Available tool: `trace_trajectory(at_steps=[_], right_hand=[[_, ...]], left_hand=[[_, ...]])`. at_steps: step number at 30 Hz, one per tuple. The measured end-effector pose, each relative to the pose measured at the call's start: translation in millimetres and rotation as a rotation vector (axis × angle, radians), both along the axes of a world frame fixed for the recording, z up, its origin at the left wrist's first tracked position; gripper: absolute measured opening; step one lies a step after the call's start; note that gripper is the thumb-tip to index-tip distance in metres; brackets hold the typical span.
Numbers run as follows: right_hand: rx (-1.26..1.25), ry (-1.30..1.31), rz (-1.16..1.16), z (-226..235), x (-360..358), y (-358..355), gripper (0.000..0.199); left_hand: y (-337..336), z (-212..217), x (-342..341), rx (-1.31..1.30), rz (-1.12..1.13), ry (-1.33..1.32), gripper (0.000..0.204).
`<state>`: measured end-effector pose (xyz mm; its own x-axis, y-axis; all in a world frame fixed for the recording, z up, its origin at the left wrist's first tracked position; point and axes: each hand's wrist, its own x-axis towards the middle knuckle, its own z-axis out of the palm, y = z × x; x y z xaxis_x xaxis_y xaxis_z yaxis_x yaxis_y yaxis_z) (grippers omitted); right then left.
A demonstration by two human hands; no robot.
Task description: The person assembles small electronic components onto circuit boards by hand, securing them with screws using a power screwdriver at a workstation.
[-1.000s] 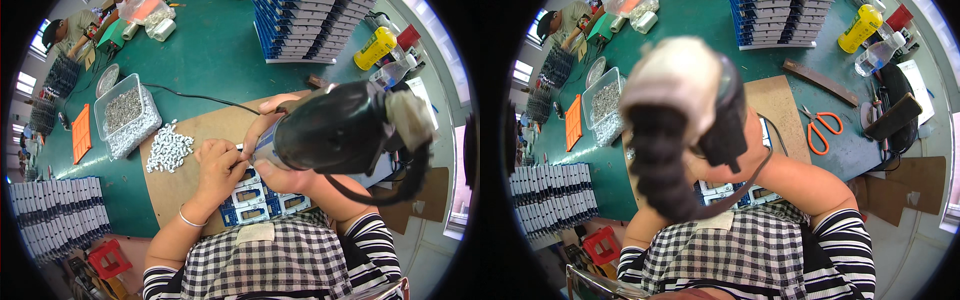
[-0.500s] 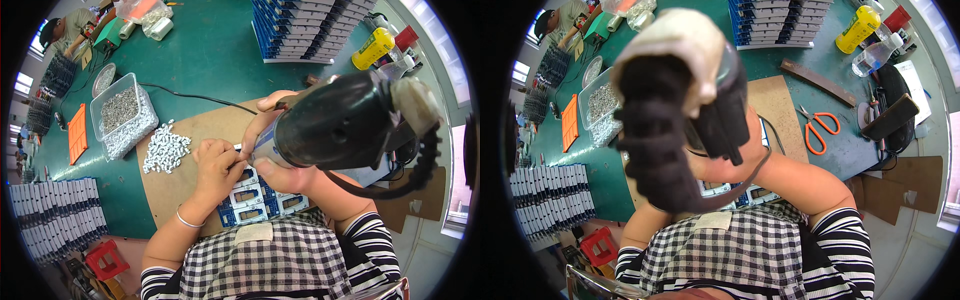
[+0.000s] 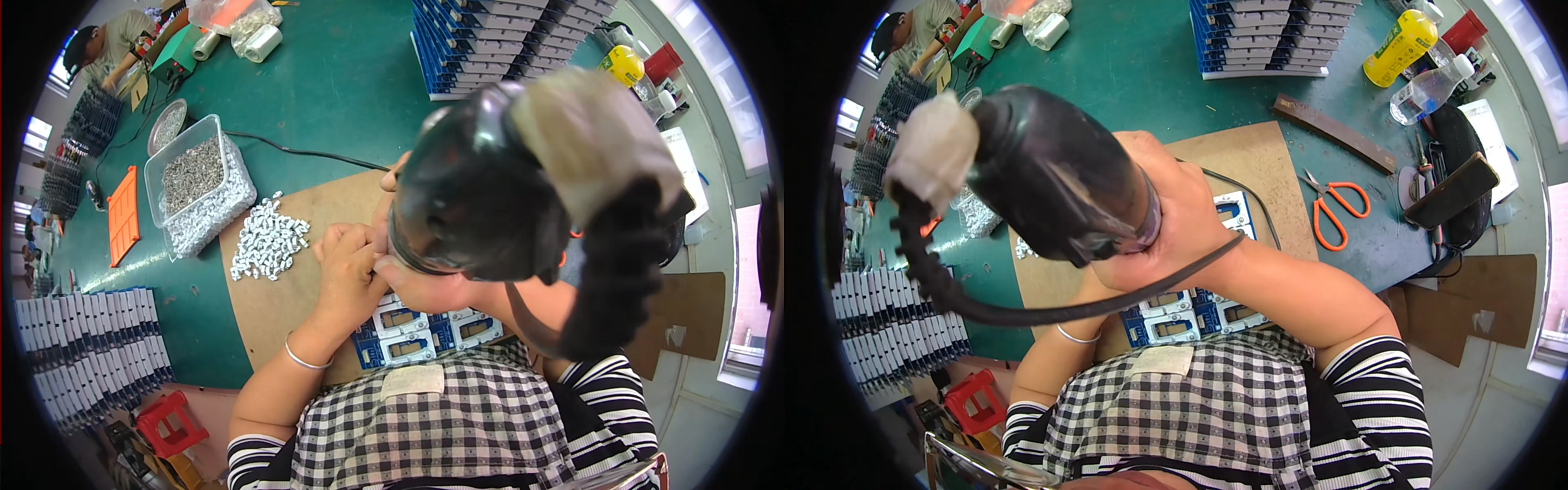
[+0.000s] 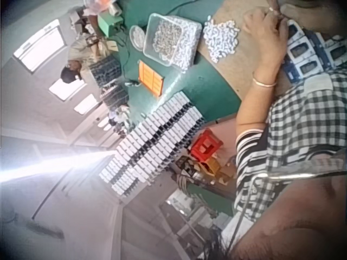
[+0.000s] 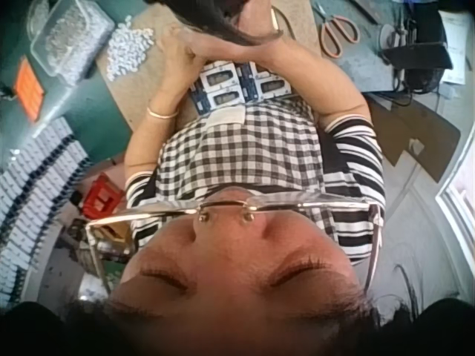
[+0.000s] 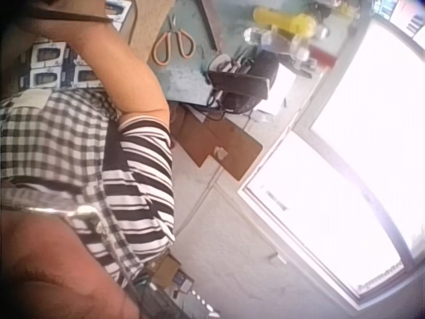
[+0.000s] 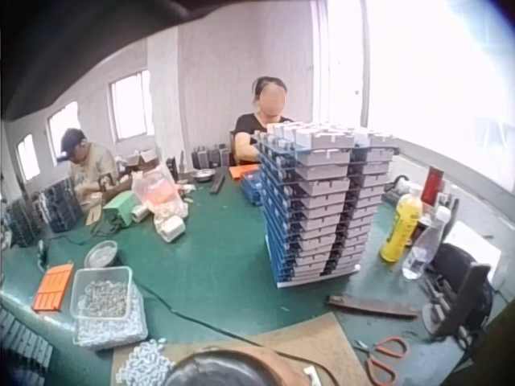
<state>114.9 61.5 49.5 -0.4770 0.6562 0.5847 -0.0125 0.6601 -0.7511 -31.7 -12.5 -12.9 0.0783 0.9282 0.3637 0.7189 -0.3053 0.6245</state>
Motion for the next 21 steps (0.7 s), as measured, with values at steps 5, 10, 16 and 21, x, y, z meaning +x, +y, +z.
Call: trace_trajectory(at_steps=[5, 10, 16, 21], right_hand=[[-0.258, 0.103, 0.117, 7.5, -2.8, -6.3, 0.053], [-0.214, 0.029, 0.150, 4.6, -5.3, -7.3, 0.059], [-0.351, 0.391, 0.151, -15.9, -1.7, -3.6, 0.052], [-0.539, 0.737, 0.239, -3.4, 22.3, 3.5, 0.053]], left_hand=[[1.2, -6.7, -1.1, -0.003, -0.031, 0.027, 0.014], [-0.5, -29.1, -2.4, -0.118, -0.021, -0.159, 0.014], [-1.3, -6.5, -2.0, 0.132, -0.053, 0.014, 0.018], [-6.3, 1.9, -3.5, 0.088, -0.038, 0.052, 0.015]])
